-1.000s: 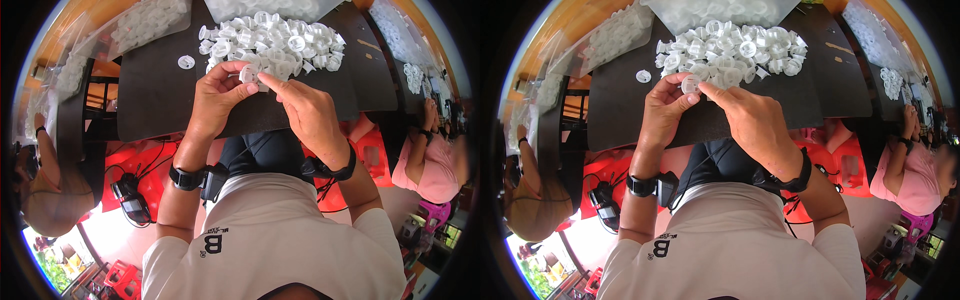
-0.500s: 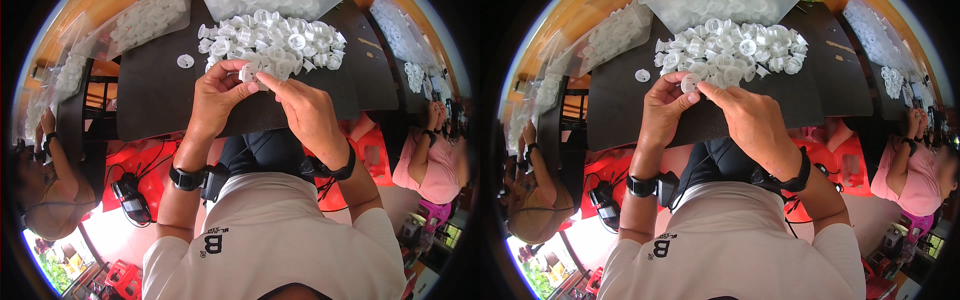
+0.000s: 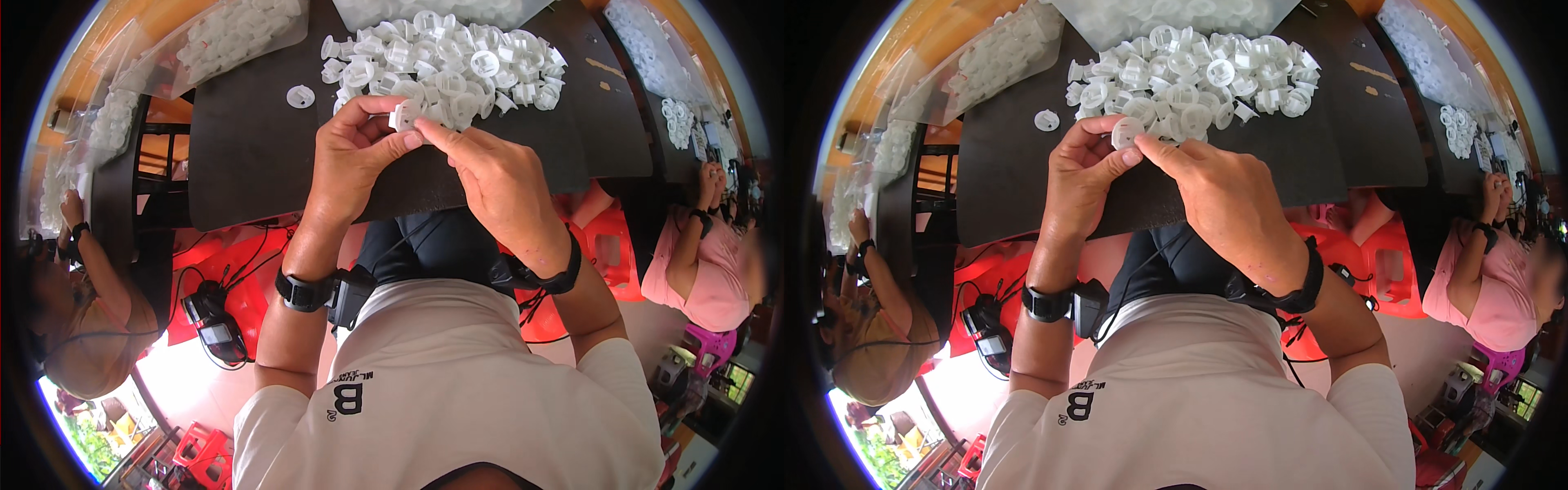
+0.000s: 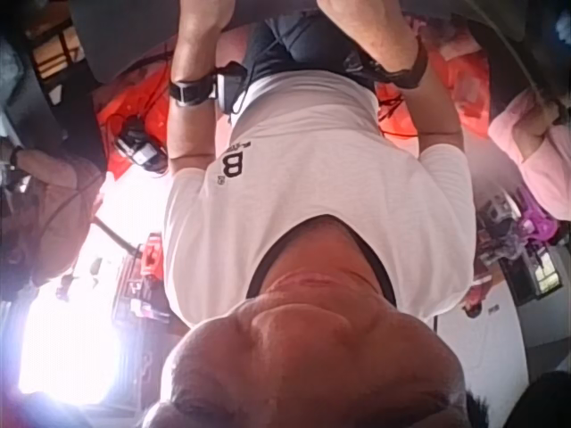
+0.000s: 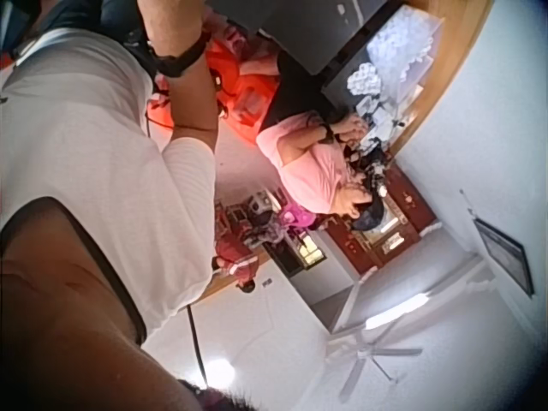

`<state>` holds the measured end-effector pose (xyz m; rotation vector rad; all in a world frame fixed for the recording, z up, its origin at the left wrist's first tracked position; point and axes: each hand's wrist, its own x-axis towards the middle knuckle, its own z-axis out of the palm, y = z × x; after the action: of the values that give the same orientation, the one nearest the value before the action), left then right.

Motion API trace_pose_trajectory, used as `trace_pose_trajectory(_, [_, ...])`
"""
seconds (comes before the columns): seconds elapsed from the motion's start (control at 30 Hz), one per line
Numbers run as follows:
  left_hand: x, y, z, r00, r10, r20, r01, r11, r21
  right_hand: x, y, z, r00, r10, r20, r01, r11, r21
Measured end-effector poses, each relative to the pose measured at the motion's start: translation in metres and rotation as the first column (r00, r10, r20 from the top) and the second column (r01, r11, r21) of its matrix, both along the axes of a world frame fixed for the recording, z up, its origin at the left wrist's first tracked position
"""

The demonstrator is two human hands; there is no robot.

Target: Assembling small white plastic caps by inserting small metal components into them using a fine tool.

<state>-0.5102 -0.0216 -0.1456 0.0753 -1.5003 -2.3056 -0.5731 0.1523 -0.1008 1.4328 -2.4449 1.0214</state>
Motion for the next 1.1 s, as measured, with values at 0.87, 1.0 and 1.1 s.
trace_pose_trajectory(0.87, [0.002,0.004,0.0,0.998,0.049,0.035,-0.046,0.994,-0.098,0.003,0.0,0.009,0.988,-0.012,-0.157,0.036,0.988,0.152])
trace_pose_trajectory(1.0, [0.003,0.004,0.0,0.998,0.056,-0.008,-0.057,0.993,-0.1,0.0,0.002,0.01,0.991,0.034,-0.126,-0.017,0.991,0.136])
trace_pose_trajectory(1.1, [0.002,0.002,0.001,0.998,0.055,0.021,-0.053,0.996,-0.075,-0.001,0.002,0.009,0.998,0.012,-0.06,-0.01,0.999,0.047])
